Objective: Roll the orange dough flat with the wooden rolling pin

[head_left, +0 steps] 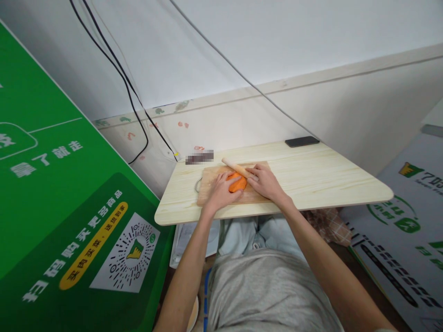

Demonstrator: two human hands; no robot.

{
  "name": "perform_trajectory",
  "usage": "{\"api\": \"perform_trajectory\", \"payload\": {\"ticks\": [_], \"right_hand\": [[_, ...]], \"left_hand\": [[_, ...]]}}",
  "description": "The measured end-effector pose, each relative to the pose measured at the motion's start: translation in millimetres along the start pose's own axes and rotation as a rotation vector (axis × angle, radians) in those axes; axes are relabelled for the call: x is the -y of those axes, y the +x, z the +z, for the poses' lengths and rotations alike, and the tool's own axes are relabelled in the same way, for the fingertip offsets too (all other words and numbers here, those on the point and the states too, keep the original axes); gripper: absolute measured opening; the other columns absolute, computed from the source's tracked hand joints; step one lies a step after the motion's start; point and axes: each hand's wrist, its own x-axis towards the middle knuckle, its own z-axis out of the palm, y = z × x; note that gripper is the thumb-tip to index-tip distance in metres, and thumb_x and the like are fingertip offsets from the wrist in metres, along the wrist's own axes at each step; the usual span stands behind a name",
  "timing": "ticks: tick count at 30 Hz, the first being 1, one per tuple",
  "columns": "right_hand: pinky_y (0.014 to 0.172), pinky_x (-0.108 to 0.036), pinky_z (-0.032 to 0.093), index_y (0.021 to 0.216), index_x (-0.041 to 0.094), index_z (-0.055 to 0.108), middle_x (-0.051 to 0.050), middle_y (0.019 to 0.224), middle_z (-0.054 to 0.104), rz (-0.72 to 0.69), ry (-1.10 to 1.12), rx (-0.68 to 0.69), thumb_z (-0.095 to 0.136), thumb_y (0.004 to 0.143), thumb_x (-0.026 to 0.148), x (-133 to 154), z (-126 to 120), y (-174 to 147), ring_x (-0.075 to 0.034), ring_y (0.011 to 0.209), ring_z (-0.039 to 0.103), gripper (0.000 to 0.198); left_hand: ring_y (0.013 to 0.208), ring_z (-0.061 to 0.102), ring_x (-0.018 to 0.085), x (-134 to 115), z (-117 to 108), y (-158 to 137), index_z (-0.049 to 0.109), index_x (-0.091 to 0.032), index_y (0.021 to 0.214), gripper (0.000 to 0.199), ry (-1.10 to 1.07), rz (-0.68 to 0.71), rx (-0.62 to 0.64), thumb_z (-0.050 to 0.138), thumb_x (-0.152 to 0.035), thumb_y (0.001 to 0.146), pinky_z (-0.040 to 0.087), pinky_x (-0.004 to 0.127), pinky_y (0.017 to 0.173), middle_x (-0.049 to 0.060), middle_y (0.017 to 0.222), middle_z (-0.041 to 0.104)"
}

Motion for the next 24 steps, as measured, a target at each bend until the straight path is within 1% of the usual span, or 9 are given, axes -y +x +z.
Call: {"api": "perform_trajectory", "payload": {"ticks": [3,5,8,15,19,24], "right_hand": [[0.099,-0.036,0.049,0.127,0.013,0.079,-0.015,0.112,0.072,-0.036,-0.006,0.001,0.058,0.100,0.024,-2.3,1.6,0.7,-0.028,0.106,0.067,0.036],[0.099,-0.036,0.049,0.128,0.012,0.079,-0.015,0.111,0.071,-0.050,-0.009,0.005,0.058,0.100,0.025,-3.1,2.6,1.0,-0.028,0.105,0.067,0.037],[0.098,-0.037,0.050,0.131,0.010,0.077,-0.016,0.112,0.071,-0.049,-0.028,0.014,0.058,0.099,0.025,-2.1,3.7,1.2,-0.029,0.105,0.067,0.040],[0.099,-0.037,0.049,0.126,0.011,0.077,-0.016,0.113,0.070,-0.034,-0.110,0.029,0.059,0.097,0.024,7.9,1.4,-1.3,-0.030,0.108,0.065,0.036],[0.097,-0.036,0.048,0.124,0.011,0.076,-0.016,0.113,0.070,-0.040,-0.157,0.046,0.059,0.095,0.022,13.3,-0.6,-5.1,-0.030,0.107,0.064,0.035],[0.098,-0.036,0.048,0.127,0.010,0.074,-0.017,0.118,0.069,-0.087,-0.155,0.026,0.059,0.093,0.020,15.9,-0.8,-8.8,-0.030,0.111,0.062,0.038]], "left_hand": [[0.144,0.053,0.031,-0.3,0.0,0.2,0.075,-0.027,0.141,0.051,0.006,-0.004,0.009,0.073,-0.035,0.091,0.039,0.048,0.128,0.008,0.153,0.065],[0.144,0.052,0.031,-0.1,-0.1,0.4,0.074,-0.028,0.143,0.051,0.008,-0.008,0.014,0.072,-0.035,0.092,0.039,0.048,0.128,0.008,0.153,0.064],[0.145,0.053,0.031,0.1,-0.2,0.5,0.073,-0.027,0.144,0.051,0.011,-0.006,0.022,0.072,-0.036,0.093,0.039,0.048,0.128,0.008,0.154,0.064],[0.144,0.054,0.032,-2.3,-1.0,0.5,0.075,-0.030,0.141,0.047,0.020,-0.011,0.018,0.072,-0.039,0.095,0.040,0.050,0.127,0.007,0.154,0.064],[0.143,0.055,0.031,-2.5,-1.0,0.5,0.076,-0.027,0.138,0.045,0.017,0.007,0.009,0.071,-0.038,0.094,0.039,0.049,0.128,0.008,0.153,0.065],[0.143,0.055,0.030,-2.3,-0.2,0.6,0.075,-0.027,0.139,0.047,0.017,0.009,0.002,0.070,-0.035,0.093,0.040,0.048,0.128,0.008,0.152,0.065]]}}
